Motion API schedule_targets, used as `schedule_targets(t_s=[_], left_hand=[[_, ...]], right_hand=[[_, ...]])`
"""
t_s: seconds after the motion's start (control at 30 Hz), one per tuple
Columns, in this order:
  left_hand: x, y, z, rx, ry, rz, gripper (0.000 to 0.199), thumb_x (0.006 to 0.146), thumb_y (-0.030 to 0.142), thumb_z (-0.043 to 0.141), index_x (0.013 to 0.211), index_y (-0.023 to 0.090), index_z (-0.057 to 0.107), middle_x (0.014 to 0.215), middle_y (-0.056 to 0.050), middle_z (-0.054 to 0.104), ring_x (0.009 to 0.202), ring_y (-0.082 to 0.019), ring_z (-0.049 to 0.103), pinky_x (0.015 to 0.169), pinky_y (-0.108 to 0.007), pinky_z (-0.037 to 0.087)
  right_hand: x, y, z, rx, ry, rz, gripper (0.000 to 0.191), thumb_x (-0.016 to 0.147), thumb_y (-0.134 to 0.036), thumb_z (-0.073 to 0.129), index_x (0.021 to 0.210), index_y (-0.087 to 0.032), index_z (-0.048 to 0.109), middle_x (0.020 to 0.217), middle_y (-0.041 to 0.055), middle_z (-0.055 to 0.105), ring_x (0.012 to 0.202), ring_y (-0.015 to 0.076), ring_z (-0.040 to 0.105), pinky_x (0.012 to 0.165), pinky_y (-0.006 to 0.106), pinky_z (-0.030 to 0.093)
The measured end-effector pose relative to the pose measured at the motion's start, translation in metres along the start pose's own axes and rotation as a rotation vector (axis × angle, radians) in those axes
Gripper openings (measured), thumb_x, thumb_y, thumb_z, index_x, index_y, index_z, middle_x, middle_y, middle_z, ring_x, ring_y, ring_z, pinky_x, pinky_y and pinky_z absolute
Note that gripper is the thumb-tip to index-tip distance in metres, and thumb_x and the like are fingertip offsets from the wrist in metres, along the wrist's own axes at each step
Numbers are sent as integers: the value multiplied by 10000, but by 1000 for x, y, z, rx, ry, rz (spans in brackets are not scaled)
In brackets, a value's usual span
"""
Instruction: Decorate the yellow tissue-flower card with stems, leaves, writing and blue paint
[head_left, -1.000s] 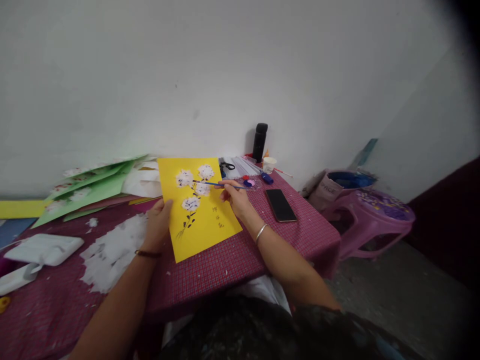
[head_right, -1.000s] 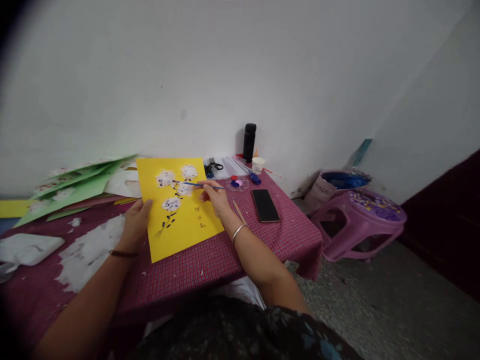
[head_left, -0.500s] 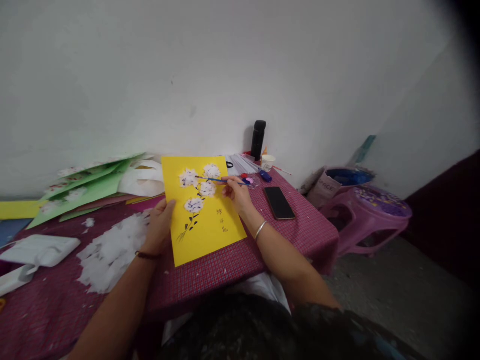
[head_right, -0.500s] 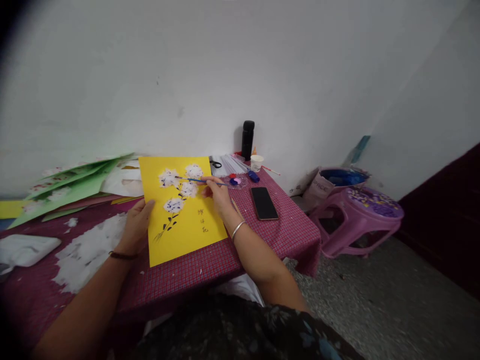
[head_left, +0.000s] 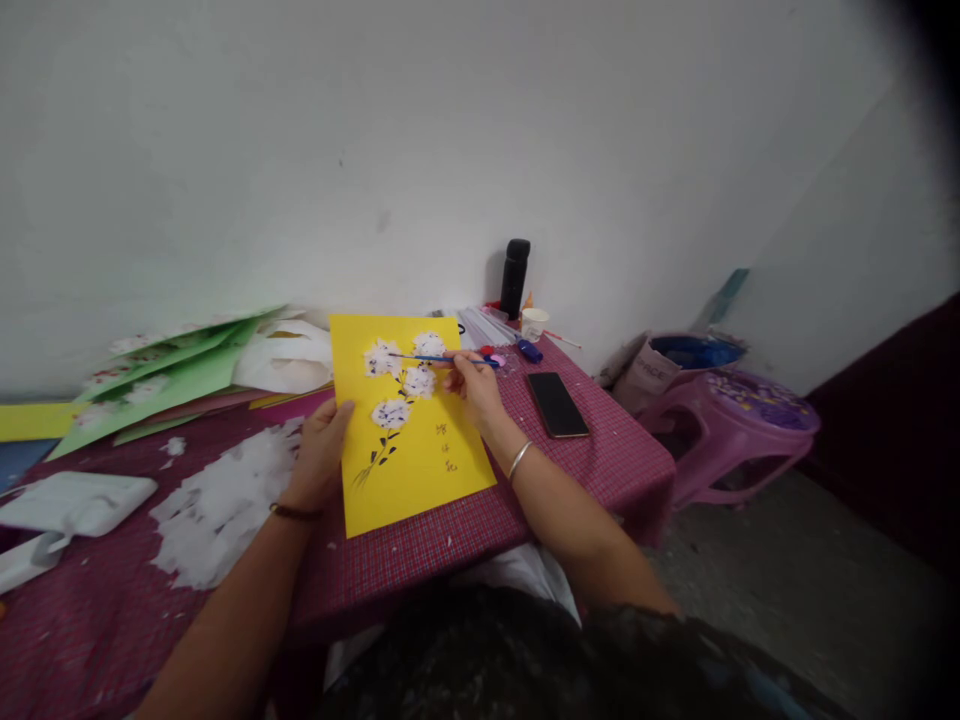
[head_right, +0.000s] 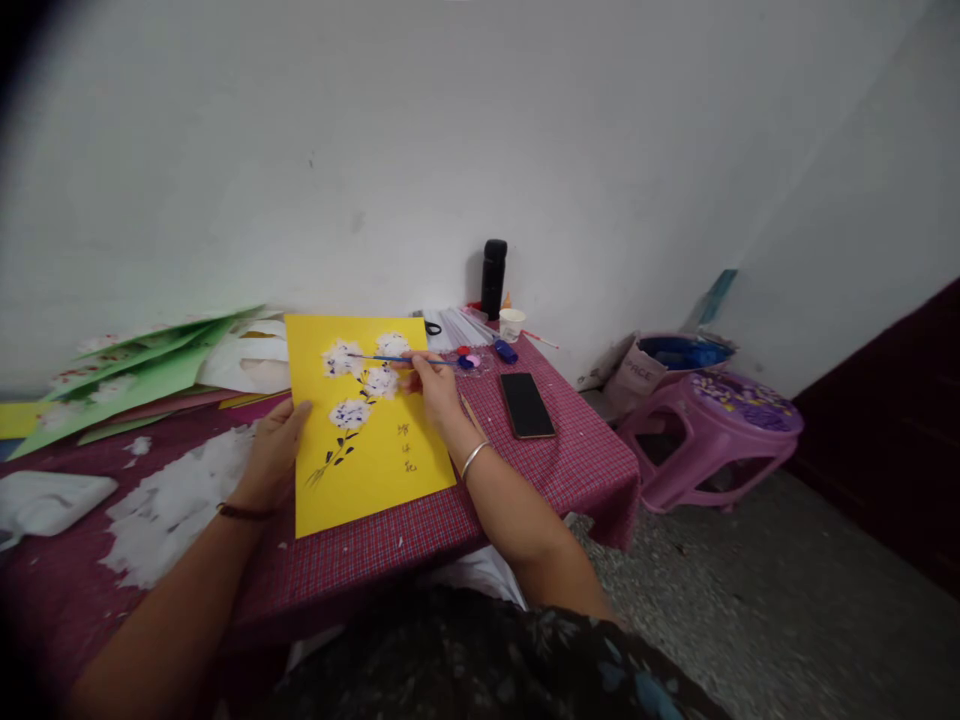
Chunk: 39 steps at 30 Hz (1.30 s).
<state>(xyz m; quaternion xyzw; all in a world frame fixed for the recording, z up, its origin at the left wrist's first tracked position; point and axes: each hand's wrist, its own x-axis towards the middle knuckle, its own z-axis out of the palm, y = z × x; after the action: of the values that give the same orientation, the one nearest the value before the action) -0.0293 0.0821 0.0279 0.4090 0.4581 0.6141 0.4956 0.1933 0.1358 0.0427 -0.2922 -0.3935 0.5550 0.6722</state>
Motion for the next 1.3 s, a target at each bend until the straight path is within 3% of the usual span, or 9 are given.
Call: schedule_targets(t_s=[0.23, 0.4, 0.67, 1.03, 1.3], left_hand=[[-2, 1, 0, 18, -21, -11, 350, 753, 388, 773, 1022, 172, 712, 813, -62, 776, 767, -270, 756, 609, -320, 615], [-4, 2, 0, 35, -62, -26, 416, 737, 428, 802, 1056, 175, 714, 851, -68, 787, 756, -268, 758, 606, -329, 618], [-2, 0, -4, 59, -68, -19, 436, 735, 438, 811, 1078, 185, 720, 850, -64, 790, 745, -271, 760, 587, -331, 616], [-3, -1, -2, 81, -78, -22, 447, 734, 448, 808, 1079, 179, 718, 868, -73, 792, 729, -270, 756, 591, -342, 611], [-4, 1, 0, 139, -60, -1, 416, 734, 476, 776, 1025, 183, 722, 810, -60, 780, 716, -268, 744, 537, -310, 573]], right_hand=[[2, 1, 2, 25, 22, 61, 269, 814, -450, 722, 851, -188, 674, 711, 7, 769, 446, 86, 557, 446, 203, 438], [2, -1, 3, 46, 89, 37, 190, 871, -363, 658, 852, -176, 681, 674, -9, 760, 403, 72, 535, 422, 192, 414], [6, -8, -2, 24, 188, -9, 216, 869, -374, 675, 833, -161, 675, 665, 3, 758, 400, 64, 517, 418, 190, 396], [3, -6, 2, 59, 108, 8, 191, 878, -342, 668, 811, -164, 675, 653, 1, 759, 384, 64, 535, 389, 177, 398], [8, -13, -5, 118, 235, -20, 166, 913, -316, 628, 825, -177, 645, 621, -23, 733, 389, 58, 505, 413, 170, 396]])
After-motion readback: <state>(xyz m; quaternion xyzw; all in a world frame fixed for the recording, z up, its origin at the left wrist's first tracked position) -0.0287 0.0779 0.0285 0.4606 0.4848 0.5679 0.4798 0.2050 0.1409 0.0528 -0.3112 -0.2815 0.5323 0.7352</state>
